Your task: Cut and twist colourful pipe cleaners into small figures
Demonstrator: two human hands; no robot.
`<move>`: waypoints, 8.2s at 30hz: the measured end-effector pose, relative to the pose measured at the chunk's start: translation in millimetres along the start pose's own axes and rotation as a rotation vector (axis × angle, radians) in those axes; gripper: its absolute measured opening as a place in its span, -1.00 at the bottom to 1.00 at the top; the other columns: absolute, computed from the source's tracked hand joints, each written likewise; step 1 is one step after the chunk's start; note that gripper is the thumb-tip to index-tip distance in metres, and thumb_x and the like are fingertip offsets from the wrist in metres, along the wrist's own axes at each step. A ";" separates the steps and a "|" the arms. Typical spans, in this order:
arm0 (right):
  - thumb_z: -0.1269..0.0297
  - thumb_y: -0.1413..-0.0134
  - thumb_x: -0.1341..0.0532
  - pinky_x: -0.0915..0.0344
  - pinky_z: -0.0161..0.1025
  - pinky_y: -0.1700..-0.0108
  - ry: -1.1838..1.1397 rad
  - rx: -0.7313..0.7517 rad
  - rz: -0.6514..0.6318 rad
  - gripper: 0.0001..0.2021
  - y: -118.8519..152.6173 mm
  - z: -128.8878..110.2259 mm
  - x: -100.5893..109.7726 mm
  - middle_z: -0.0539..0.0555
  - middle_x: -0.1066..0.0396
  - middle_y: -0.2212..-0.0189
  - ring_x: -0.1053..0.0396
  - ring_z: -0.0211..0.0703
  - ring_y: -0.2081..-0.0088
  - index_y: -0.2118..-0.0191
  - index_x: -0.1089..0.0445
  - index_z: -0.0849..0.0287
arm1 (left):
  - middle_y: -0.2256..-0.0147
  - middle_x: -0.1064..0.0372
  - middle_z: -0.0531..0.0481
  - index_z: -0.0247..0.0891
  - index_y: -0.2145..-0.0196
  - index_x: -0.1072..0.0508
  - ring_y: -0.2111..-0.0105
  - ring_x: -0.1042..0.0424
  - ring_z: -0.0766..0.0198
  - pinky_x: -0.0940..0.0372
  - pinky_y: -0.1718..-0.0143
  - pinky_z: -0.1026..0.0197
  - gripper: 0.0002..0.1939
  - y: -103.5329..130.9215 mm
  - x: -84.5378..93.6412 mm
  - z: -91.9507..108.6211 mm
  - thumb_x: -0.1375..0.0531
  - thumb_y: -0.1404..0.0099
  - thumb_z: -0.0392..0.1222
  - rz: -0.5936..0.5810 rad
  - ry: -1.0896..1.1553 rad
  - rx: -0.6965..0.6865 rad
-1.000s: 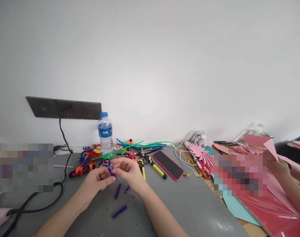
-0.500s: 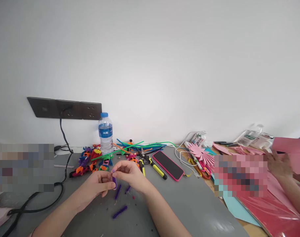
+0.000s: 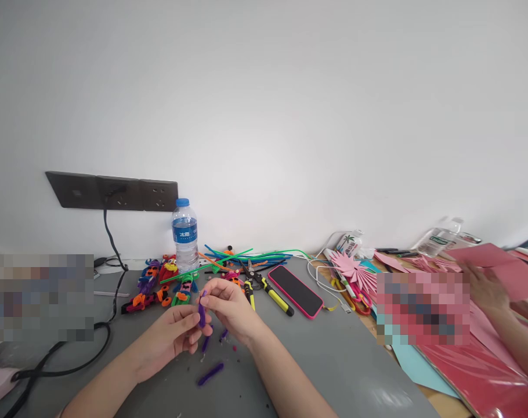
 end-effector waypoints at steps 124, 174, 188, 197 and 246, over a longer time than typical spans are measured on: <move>0.40 -0.14 -0.21 -0.28 -0.05 0.02 1.038 0.623 0.287 -0.81 19.6 -32.8 -12.3 0.12 -0.39 0.08 -0.34 -0.05 0.06 0.22 -0.55 0.01 | 0.40 -0.60 -0.13 -0.28 0.14 -0.38 0.41 -0.58 0.10 -0.41 0.42 0.20 -0.59 2.6 25.5 23.8 0.07 -0.40 0.08 0.347 -0.732 -0.407; 0.05 0.01 -0.35 -0.28 -0.30 0.35 0.110 0.033 -0.105 -0.72 0.8 4.5 -14.8 0.12 -0.39 0.11 -0.28 -0.29 0.41 0.37 -0.39 0.17 | 0.41 -0.55 -0.06 -0.22 0.17 -0.44 0.38 -0.54 0.16 -0.37 0.33 0.24 -0.66 12.1 9.1 33.6 0.08 -0.43 -0.06 0.276 -0.944 -0.540; 0.06 -0.02 -0.32 -0.30 -0.27 0.17 0.230 0.202 0.113 -0.74 1.0 -2.1 -3.5 0.08 -0.40 0.25 -0.34 -0.17 0.24 0.39 -0.37 0.16 | 0.36 -0.59 -0.09 -0.21 0.05 -0.41 0.35 -0.57 0.13 -0.42 0.29 0.20 -0.63 9.9 11.1 33.1 0.09 -0.44 -0.03 0.304 -0.958 -0.500; 0.04 0.01 -0.33 -0.29 -0.30 0.35 0.343 0.247 0.171 -0.72 0.0 -6.1 3.0 -0.01 -0.33 0.45 -0.31 -0.24 0.43 0.37 -0.36 0.15 | 0.44 -0.57 -0.06 -0.18 0.26 -0.51 0.41 -0.57 0.15 -0.40 0.35 0.24 -0.63 11.8 12.6 37.2 0.07 -0.42 -0.07 0.354 -1.157 -0.560; 0.56 0.11 -0.27 -0.19 -0.40 0.33 1.088 -0.147 -0.342 -0.70 17.0 5.7 4.0 0.00 -0.35 0.29 -0.24 -0.28 0.32 0.20 -0.49 0.14 | 0.40 -0.44 -0.01 -0.23 0.37 -0.44 0.38 -0.42 0.24 -0.34 0.34 0.26 -0.73 6.6 49.2 41.8 -0.26 -0.17 0.04 0.505 -0.389 -0.458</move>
Point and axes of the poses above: each hand's wrist, its own y-axis away from the middle knuckle, its own x-axis out of the back of the hand, z = x × y, the point moved 8 cm from there along -y, towards the middle knuckle
